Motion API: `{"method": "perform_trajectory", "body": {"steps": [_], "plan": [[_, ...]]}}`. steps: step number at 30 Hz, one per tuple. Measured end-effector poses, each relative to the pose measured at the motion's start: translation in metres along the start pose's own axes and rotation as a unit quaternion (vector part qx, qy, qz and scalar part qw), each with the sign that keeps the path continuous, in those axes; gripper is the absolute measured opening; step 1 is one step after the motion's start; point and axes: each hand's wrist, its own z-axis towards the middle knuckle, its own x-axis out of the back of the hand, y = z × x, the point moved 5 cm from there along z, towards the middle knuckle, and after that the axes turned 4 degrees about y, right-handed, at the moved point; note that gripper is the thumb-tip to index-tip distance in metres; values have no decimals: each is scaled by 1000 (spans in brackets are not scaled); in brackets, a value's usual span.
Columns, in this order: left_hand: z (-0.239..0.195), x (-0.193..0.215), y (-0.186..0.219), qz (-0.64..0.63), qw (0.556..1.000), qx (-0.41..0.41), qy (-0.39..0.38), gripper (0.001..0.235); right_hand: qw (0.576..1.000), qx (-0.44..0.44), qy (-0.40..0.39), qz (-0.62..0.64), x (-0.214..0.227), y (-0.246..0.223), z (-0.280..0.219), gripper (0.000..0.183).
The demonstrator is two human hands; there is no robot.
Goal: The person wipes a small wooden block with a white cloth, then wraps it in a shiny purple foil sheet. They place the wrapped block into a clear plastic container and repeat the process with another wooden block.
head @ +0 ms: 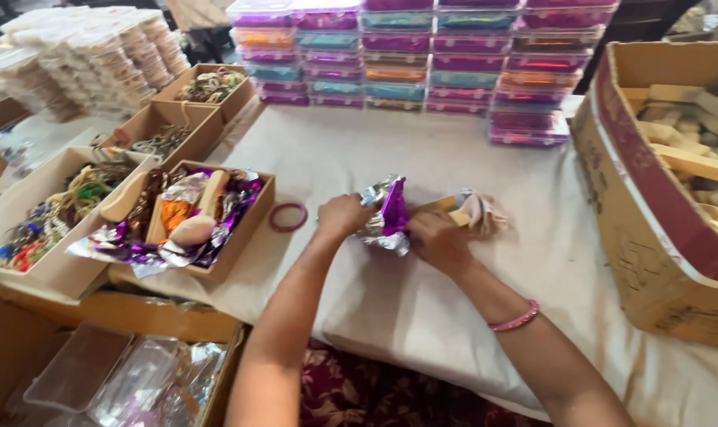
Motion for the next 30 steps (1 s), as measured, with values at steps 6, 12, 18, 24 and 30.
{"method": "perform_trajectory", "body": {"steps": [6, 12, 18, 24, 30], "plan": [[43, -90, -3, 17, 993, -1, 114, 34, 999, 30, 33, 25, 25, -8, 14, 42], [52, -91, -9, 59, 984, -69, 153, 77, 979, -67, 55, -183, 6, 33, -1, 50], [37, -46, 35, 228, 952, -89, 182, 49, 928, -297, 115, -193, 27, 104, -16, 46], [58, -129, 12, -134, 968, -117, 175, 38, 896, -384, 199, 100, -5, 155, -44, 29], [21, -86, 28, -40, 973, -100, 203, 58, 993, -98, -32, -53, 18, 39, 19, 68]]}}
